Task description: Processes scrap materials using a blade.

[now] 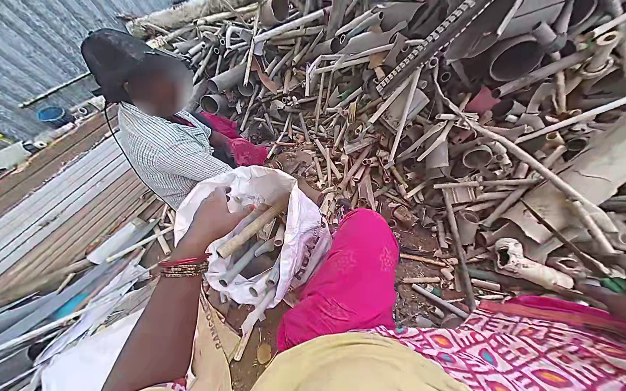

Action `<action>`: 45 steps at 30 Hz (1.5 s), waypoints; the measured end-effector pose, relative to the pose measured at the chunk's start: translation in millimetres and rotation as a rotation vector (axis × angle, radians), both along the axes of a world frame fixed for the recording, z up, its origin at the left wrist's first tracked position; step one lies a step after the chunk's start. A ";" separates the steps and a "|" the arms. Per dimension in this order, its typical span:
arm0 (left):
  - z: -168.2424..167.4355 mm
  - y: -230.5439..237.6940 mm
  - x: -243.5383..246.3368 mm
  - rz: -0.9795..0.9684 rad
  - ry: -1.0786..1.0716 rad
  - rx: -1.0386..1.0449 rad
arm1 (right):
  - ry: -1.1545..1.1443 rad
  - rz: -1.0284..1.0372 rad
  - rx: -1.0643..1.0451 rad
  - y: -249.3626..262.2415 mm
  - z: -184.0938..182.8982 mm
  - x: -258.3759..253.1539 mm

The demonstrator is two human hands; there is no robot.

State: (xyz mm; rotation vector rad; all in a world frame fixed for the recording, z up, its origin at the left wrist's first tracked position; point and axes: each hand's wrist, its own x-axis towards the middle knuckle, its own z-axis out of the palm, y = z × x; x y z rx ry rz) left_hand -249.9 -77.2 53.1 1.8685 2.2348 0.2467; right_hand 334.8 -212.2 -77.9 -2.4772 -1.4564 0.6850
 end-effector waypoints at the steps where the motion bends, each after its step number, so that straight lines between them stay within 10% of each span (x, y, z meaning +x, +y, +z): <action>1: -11.6 -5.2 -0.8 0.030 -0.018 0.012 | -0.015 0.024 0.045 5.9 2.2 -12.2; 5: -40.8 -14.5 77.8 -0.172 -0.571 0.147 | 0.304 -0.008 0.355 26.3 20.0 -83.9; 10: -94.8 -49.6 238.4 -0.542 -1.179 -0.797 | 1.004 0.046 0.504 38.5 33.4 -155.5; 14: -110.7 -74.4 291.9 -0.498 -1.577 -0.713 | 1.145 0.093 0.585 39.9 32.2 -156.7; 25: -119.1 -53.2 297.0 -0.716 -0.454 -0.388 | 0.745 0.390 0.061 33.0 20.6 -111.7; 32: -109.4 -72.0 306.3 -0.796 -0.358 -0.348 | 0.917 0.330 0.118 42.5 0.7 -96.0; 40: -92.5 -62.6 310.1 -0.848 -0.254 -0.422 | 0.091 0.395 -0.037 50.0 4.8 -108.6; 45: -102.9 -52.4 311.9 -0.761 -0.302 -0.335 | 0.412 0.444 0.161 46.2 1.5 -106.8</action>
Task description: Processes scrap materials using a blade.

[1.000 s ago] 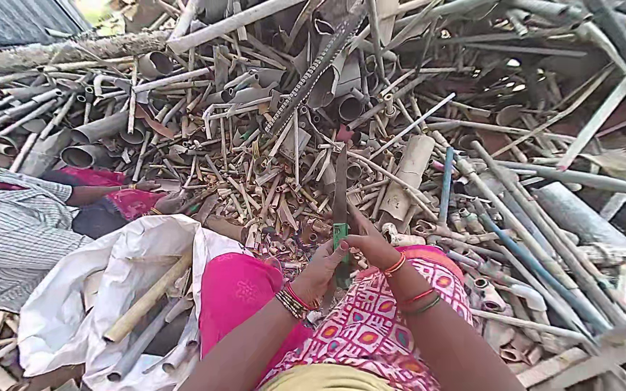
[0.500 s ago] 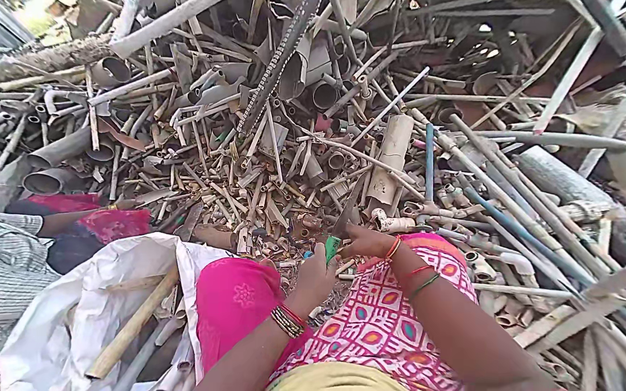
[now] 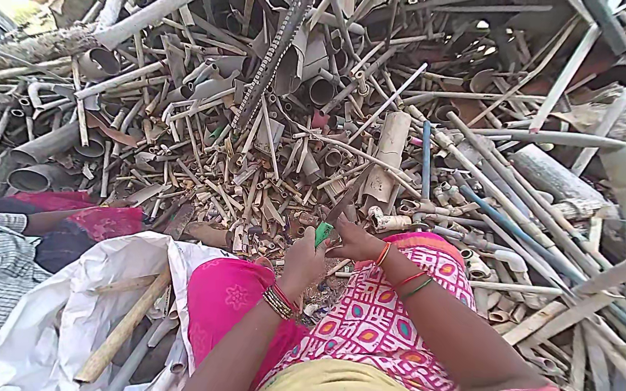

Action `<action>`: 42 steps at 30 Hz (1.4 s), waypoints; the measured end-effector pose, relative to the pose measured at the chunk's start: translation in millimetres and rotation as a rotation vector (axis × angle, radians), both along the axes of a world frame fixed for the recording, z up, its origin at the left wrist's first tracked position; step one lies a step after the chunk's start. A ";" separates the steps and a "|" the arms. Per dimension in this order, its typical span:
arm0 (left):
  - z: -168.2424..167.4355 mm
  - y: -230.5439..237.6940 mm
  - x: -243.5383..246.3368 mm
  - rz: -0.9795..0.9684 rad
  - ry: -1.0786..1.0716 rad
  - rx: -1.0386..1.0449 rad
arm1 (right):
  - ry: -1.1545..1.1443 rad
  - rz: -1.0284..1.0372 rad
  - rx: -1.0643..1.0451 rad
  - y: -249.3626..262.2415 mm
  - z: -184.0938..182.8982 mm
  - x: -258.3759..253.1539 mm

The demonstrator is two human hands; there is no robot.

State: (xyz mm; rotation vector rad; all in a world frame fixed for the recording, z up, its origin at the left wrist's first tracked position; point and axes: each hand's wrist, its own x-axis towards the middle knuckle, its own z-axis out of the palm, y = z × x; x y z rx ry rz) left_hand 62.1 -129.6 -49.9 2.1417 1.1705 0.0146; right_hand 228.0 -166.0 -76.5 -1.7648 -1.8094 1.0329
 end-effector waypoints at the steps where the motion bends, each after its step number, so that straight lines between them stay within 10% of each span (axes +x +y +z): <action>1: -1.1 -0.6 0.0 0.021 -0.020 0.017 | 0.171 -0.010 0.034 -3.6 0.0 -1.2; 9: -1.9 0.9 -1.7 0.106 -0.109 0.004 | 0.807 0.042 -0.100 -15.7 10.4 -8.6; 23: -4.7 27.6 1.8 0.080 -0.057 0.042 | 0.537 0.076 -0.137 -5.0 10.7 -0.6; 31: -0.3 42.5 8.5 -0.265 -0.251 0.159 | 0.263 -0.046 -0.085 24.9 33.3 23.7; 42: 26.2 92.8 37.7 -0.365 -0.177 0.121 | 0.714 -0.133 0.033 24.8 29.1 21.9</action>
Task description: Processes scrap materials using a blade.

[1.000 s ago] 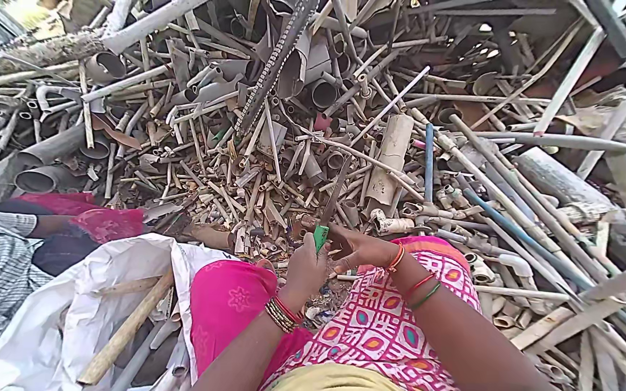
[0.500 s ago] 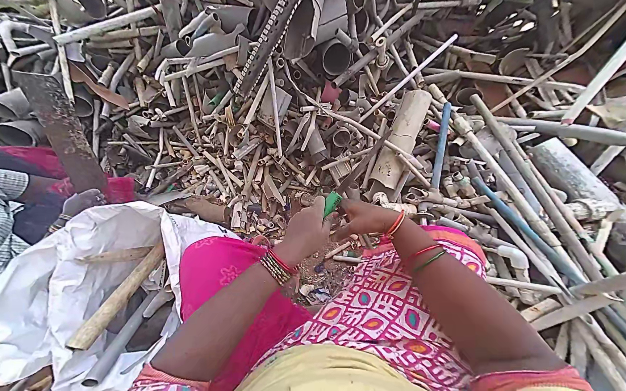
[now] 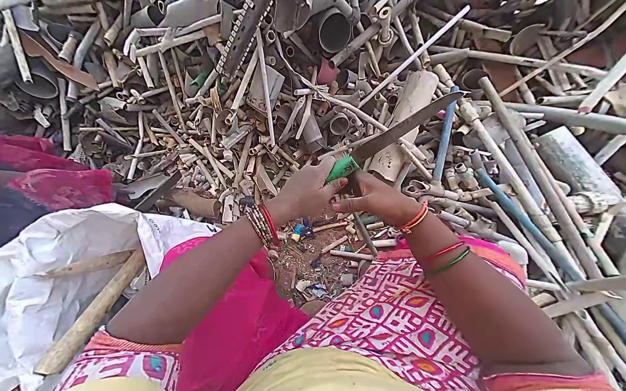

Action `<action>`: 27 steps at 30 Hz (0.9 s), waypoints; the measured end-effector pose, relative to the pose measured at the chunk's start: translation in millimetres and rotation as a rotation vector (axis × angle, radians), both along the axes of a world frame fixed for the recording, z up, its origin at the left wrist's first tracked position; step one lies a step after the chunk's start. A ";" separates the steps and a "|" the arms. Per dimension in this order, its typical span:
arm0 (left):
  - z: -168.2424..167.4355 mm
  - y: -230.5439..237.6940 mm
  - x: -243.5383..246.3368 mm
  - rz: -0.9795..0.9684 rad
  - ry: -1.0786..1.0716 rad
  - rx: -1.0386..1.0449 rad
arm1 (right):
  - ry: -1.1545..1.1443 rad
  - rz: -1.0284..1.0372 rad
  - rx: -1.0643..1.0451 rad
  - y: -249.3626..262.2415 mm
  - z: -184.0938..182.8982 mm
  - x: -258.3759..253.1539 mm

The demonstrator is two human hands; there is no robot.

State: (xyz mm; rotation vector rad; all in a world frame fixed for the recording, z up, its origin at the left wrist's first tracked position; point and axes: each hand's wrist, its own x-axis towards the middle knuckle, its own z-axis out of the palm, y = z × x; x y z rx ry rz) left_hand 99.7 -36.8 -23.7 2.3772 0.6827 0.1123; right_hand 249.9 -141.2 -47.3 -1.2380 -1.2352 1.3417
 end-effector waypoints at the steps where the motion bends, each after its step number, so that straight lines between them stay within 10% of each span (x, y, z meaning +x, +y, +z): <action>1: 0.8 5.8 2.9 0.042 -0.006 -0.022 | -0.010 0.016 0.017 -1.7 0.2 -6.4; 9: -9.4 -8.9 16.0 -0.152 -0.003 0.017 | 0.221 -0.327 0.071 -0.6 -17.8 -7.8; 14: -5.7 -24.1 29.8 -0.142 -0.230 0.101 | -0.106 -0.111 0.204 7.5 -11.6 33.5; 18: 3.0 4.3 34.8 0.151 -0.033 -0.118 | -0.427 -0.222 0.030 19.8 -7.5 10.9; 24: -41.7 30.4 35.6 0.118 -0.153 -0.414 | 0.045 -0.293 -0.084 68.3 -37.5 22.9; 27: -53.2 66.3 42.0 0.057 0.005 -0.502 | -0.070 -0.462 -0.094 88.8 -42.1 18.8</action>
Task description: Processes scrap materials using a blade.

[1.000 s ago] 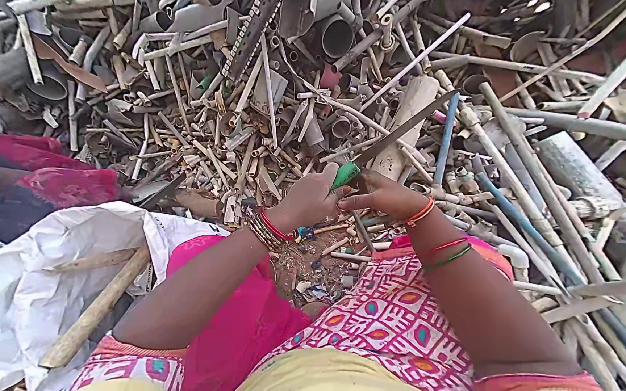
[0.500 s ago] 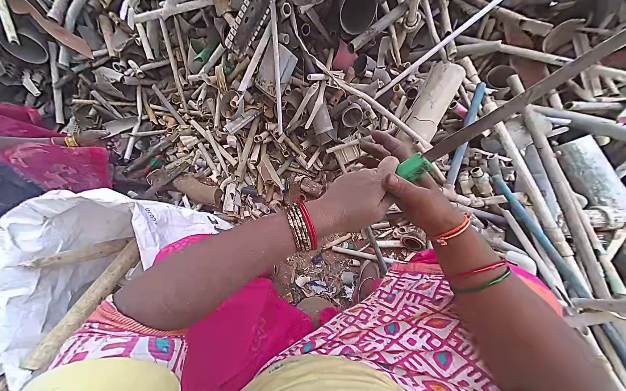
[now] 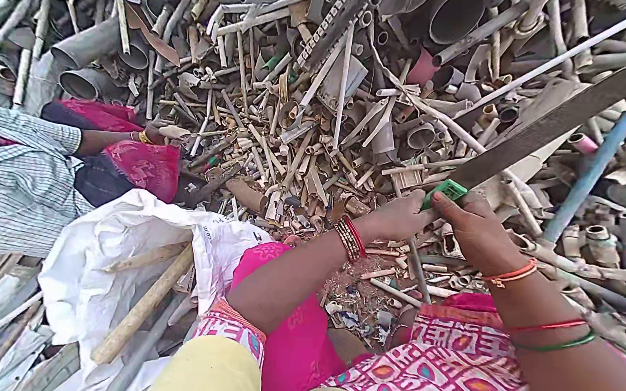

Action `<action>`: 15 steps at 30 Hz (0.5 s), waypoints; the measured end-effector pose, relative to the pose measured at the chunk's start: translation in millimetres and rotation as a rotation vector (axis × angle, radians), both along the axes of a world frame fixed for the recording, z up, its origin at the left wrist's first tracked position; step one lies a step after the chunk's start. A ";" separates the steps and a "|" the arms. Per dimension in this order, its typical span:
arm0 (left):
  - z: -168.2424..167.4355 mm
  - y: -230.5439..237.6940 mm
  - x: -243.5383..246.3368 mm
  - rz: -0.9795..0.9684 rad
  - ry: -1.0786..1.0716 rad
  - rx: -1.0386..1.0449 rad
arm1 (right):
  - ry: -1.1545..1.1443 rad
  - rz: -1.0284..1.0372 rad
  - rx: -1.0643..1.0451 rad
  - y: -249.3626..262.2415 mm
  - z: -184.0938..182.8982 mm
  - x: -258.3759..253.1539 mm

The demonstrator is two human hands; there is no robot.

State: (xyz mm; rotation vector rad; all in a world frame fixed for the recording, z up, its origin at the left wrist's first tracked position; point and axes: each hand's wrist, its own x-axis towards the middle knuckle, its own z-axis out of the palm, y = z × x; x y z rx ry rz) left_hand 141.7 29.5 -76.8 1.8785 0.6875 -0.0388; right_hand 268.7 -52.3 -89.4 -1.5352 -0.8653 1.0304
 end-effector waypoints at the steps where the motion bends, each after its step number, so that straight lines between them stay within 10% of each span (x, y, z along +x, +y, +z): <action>1: -4.3 11.1 2.0 -0.071 0.099 0.035 | -0.091 -0.021 -0.006 7.3 -6.6 6.0; 12: -177.8 168.2 -74.6 -0.032 1.194 0.140 | -0.839 0.069 -0.327 9.5 2.3 104.8; 15: -246.5 177.9 -107.8 0.051 1.143 0.237 | -0.935 0.303 -0.501 10.1 -10.9 101.7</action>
